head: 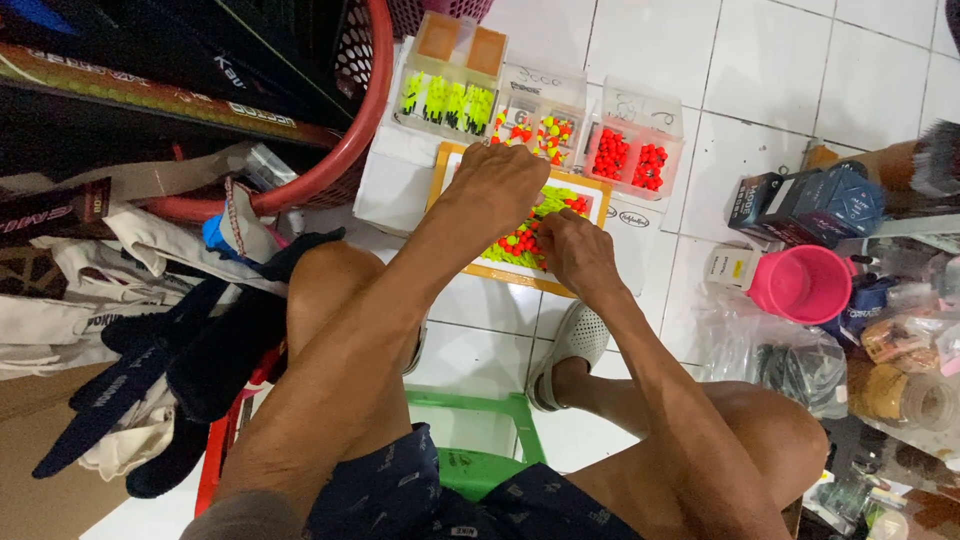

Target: Assembling fishing lures by threading hooks through soft plastic bodies.

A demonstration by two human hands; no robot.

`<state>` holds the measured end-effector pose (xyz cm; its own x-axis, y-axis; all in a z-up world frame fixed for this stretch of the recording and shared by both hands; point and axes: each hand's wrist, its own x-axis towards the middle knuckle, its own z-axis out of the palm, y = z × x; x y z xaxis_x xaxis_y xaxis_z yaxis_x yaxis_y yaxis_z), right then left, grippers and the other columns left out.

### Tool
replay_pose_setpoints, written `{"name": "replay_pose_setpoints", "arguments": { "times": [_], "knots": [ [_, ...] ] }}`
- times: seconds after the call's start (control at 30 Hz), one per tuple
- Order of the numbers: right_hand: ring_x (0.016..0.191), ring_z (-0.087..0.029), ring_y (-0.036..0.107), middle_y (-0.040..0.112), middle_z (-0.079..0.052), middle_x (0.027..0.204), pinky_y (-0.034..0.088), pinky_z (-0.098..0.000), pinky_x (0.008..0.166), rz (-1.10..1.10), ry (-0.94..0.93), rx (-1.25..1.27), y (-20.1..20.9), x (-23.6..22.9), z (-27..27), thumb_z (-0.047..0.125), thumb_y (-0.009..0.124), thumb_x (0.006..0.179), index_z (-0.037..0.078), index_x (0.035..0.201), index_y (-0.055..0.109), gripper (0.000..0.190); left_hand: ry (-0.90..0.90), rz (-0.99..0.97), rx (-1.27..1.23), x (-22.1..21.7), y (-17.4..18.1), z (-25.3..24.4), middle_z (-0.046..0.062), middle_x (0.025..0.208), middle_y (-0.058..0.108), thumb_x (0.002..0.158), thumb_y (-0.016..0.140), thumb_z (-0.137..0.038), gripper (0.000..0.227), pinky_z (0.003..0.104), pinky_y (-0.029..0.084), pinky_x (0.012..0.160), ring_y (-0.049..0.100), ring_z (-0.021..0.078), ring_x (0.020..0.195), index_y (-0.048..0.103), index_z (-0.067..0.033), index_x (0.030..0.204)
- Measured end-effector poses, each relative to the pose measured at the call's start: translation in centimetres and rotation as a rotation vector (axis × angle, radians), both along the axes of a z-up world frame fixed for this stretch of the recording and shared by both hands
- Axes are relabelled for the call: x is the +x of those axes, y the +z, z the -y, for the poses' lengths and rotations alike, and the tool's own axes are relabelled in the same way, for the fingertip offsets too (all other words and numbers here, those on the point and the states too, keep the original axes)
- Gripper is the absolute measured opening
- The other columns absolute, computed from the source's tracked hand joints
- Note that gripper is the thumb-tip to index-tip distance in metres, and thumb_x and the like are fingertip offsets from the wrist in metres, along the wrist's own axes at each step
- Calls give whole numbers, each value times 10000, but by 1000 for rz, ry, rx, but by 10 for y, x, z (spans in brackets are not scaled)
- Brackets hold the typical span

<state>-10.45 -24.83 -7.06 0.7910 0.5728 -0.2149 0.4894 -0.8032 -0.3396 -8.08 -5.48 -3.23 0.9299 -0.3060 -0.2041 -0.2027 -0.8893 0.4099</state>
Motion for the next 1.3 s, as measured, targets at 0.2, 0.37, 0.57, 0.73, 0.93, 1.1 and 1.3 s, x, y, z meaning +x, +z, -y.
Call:
{"name": "replay_pose_setpoints", "arguments": {
  "times": [0.2, 0.37, 0.57, 0.73, 0.93, 1.1, 1.3],
  "knots": [
    [900, -374, 746, 722, -147, 957, 607, -447, 674, 123, 38, -49, 9, -8, -4, 96, 760, 926, 84, 1021, 779, 98, -18, -38, 31, 3, 3, 0, 108, 860, 689, 1027, 599, -346, 226, 509, 491, 855, 665, 313, 817, 714, -152, 1011],
    [893, -378, 742, 720, -143, 938, 604, -468, 670, 125, 55, -14, -5, -4, -1, 88, 771, 896, 85, 995, 774, 100, -32, -52, 35, 1, 1, 5, 110, 845, 676, 1021, 615, -341, 222, 503, 493, 828, 662, 308, 805, 710, -144, 983],
    [822, -361, 739, 702, -125, 896, 592, -480, 657, 81, 92, -13, 7, 5, 0, 101, 727, 918, 89, 1002, 760, 91, -27, -38, 20, -6, 20, 1, 109, 758, 645, 1002, 657, -206, 165, 499, 498, 817, 625, 301, 731, 712, -101, 887],
    [787, -377, 749, 728, -135, 836, 592, -488, 639, 26, 84, -37, 15, 12, 12, 75, 715, 908, 88, 993, 750, 93, -35, 1, 49, -5, 18, -1, 110, 742, 641, 978, 685, -151, 148, 487, 497, 801, 622, 299, 712, 700, -86, 846],
    [760, -414, 732, 718, -142, 826, 582, -522, 625, 32, 79, -7, 15, 18, 21, 55, 677, 926, 77, 986, 739, 89, -17, 37, -14, -7, 5, 0, 108, 776, 635, 961, 664, -78, 104, 505, 479, 823, 597, 310, 748, 669, -97, 859],
    [750, -407, 722, 687, -118, 831, 582, -536, 640, 125, 54, -22, 30, 23, 24, 88, 684, 941, 125, 1002, 723, 81, -48, 40, -22, -10, 12, -1, 109, 849, 637, 952, 657, -51, 61, 521, 467, 857, 609, 321, 816, 656, -98, 913],
    [755, -400, 706, 656, -68, 897, 571, -513, 643, 226, 72, 81, 77, 21, 24, 144, 662, 1001, 161, 1039, 668, 42, -74, 56, -42, -7, 10, 8, 103, 848, 624, 934, 610, 3, 134, 521, 467, 854, 616, 322, 817, 615, -116, 873]
  ]
}}
